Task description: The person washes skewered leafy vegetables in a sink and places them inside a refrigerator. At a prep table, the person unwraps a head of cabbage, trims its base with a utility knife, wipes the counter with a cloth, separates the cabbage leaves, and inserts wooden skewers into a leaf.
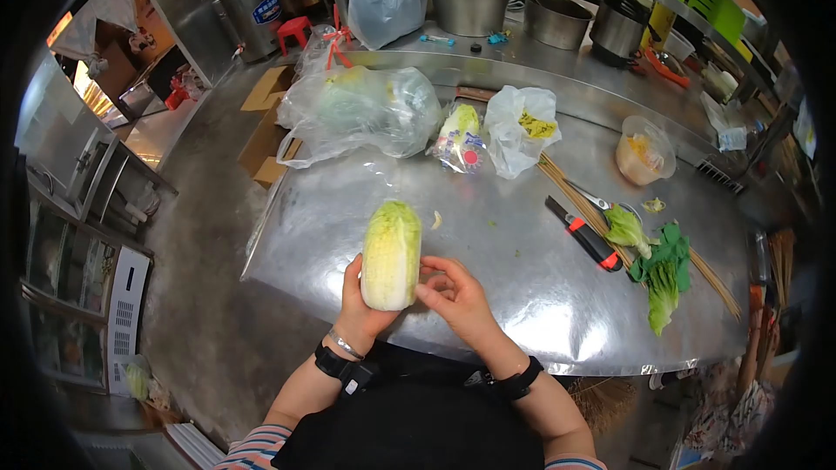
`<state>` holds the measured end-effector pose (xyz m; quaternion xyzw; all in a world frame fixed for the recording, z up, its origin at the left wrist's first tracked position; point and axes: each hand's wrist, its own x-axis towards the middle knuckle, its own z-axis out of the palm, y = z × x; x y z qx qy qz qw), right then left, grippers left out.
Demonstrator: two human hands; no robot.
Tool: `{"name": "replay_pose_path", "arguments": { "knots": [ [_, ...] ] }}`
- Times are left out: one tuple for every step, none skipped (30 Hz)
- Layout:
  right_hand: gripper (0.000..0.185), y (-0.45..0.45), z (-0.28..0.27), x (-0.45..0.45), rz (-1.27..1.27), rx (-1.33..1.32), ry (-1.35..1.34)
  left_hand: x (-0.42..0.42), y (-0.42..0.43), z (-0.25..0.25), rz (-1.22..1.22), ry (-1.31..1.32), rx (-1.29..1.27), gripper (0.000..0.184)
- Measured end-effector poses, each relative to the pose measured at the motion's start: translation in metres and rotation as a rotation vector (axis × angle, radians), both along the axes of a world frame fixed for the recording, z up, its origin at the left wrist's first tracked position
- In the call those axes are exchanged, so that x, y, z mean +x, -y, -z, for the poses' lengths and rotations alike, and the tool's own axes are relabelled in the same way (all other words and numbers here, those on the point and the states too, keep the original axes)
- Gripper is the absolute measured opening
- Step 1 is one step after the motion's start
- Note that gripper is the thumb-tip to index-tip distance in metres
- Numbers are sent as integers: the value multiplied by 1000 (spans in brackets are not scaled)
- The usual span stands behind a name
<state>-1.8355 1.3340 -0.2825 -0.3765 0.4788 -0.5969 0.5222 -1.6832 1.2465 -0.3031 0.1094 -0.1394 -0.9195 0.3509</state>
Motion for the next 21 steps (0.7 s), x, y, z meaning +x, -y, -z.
{"name": "replay_pose_path", "arguments": {
  "knots": [
    [45, -1, -1, 1, 9, 1, -2, -2, -1, -3, 5, 23, -20, 59],
    [51, -2, -2, 3, 19, -24, -108, -3, -3, -5, 14, 22, -19, 59],
    [57, -3, -3, 4, 28, -49, -214, -3, -5, -6, 13, 64, -34, 60],
    [57, -3, -3, 7, 33, -51, -215, -3, -6, -7, 10, 105, -50, 61],
    [61, -3, -2, 9, 54, -42, -208, -3, -7, -6, 15, 106, -52, 61],
    [66, -4, -1, 10, 77, -31, -202, -3, -8, -6, 3, 112, -82, 62],
    [66, -5, -1, 9, 83, -31, -202, -4, -9, -5, -8, 117, -111, 63],
    [66, -5, 0, 8, 69, -34, -198, -4, -11, -1, -2, 116, -111, 63],
    [67, -6, 1, 6, 53, -36, -193, -5, -14, 1, 21, 146, -255, 65],
    [67, -7, 1, 5, 56, -34, -192, -5, -16, 2, 44, 176, -398, 66],
    [69, -7, 2, 3, 61, -90, -252, -5, -16, 1, 46, 178, -397, 66],
    [72, -6, 2, 2, 64, -147, -312, -6, -16, -8, 54, 236, -301, 68],
    [72, -6, -7, 3, 63, -146, -306, -6, -16, -14, 60, 296, -204, 69],
    [70, -9, -22, 4, 100, -184, -476, -3, -14, -6, 60, 305, -201, 69],
    [69, -10, -30, 6, 137, -222, -646, -1, -10, 3, 114, 189, -126, 67],
    [69, -11, -26, 5, 136, -217, -637, 2, -9, 10, 168, 71, -49, 66],
    [64, -12, -20, 3, 120, -238, -621, 4, -9, 17, 169, 79, -45, 66],
    [59, -14, -15, 2, 104, -256, -605, 3, -9, 16, 209, 80, -25, 64],
    [59, -15, -13, 0, 104, -245, -598, 3, -10, 15, 250, 81, -2, 63],
    [51, -15, -12, -2, 108, -279, -550, 4, -13, 12, 251, 88, 11, 63],
    [44, -16, -11, -4, 114, -317, -505, 3, -15, 8, 238, 157, 19, 62]
  ]
}}
